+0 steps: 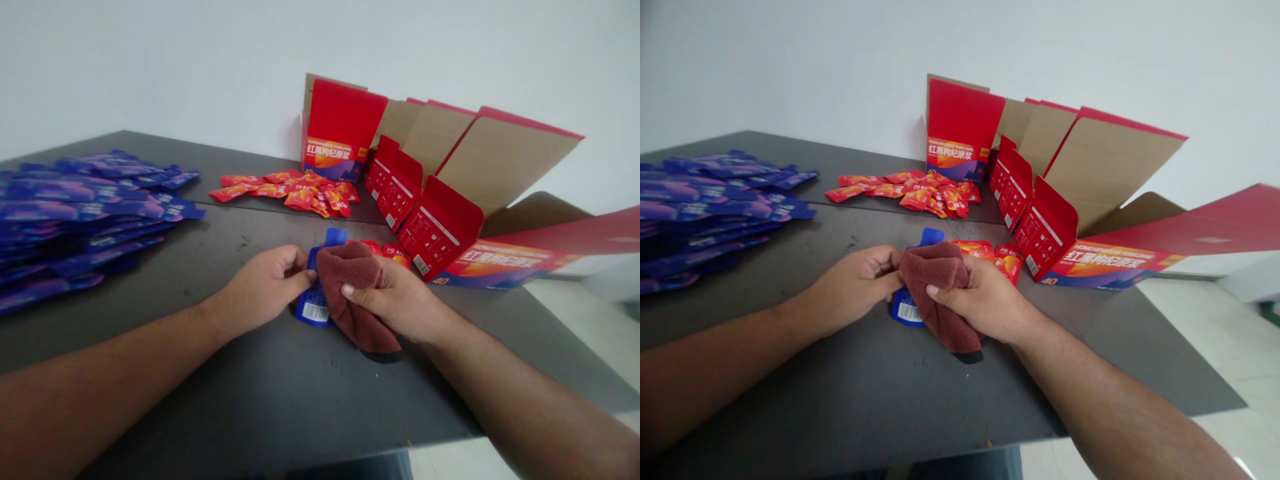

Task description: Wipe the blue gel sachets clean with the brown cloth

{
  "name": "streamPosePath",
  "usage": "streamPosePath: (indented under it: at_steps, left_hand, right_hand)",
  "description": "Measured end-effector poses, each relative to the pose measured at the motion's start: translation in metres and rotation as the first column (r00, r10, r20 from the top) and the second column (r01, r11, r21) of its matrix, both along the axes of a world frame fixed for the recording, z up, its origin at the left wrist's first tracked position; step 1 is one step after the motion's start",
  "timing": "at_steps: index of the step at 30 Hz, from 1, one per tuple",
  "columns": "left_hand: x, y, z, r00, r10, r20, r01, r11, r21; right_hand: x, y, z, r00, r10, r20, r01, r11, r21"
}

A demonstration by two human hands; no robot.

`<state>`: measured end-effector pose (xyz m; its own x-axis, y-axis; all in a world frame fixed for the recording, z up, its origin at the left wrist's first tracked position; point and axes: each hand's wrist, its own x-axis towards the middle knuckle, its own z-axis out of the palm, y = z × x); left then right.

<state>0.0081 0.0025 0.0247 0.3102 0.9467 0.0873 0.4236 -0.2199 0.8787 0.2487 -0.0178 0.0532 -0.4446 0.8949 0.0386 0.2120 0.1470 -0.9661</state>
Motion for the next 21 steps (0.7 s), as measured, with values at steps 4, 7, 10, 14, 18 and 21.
streamPosePath:
  at_steps: [4,7,10,14,18,21]
  left_hand:
    - [0.001,-0.002,0.003,1.0,-0.006,0.024,0.008,0.997,-0.071]
    - [0.002,-0.001,0.002,0.999,0.009,0.046,-0.005,0.996,-0.091]
    - [0.002,0.0,0.0,0.998,0.027,0.058,-0.022,0.996,-0.081]
    - [0.0,0.0,-0.004,0.993,0.045,0.107,-0.038,0.997,-0.067]
    - [-0.001,0.001,-0.009,0.983,0.024,0.18,-0.011,0.997,-0.072]
    - [0.0,0.001,-0.011,0.973,0.011,0.231,0.019,0.992,-0.128]
  right_hand:
    - [-0.001,0.0,0.002,1.0,0.011,0.017,-0.011,1.0,0.023]
    - [0.0,0.001,0.001,0.999,0.009,0.042,-0.011,1.0,0.027]
    - [0.002,0.001,0.0,0.999,0.03,0.042,-0.031,0.999,0.024]
    - [0.003,0.0,0.0,0.998,0.025,0.06,-0.027,0.999,0.041]
    - [0.005,0.002,0.007,0.987,-0.065,0.145,0.042,0.986,0.162]
    - [0.007,0.002,0.014,0.952,-0.163,0.26,0.063,0.933,0.354]
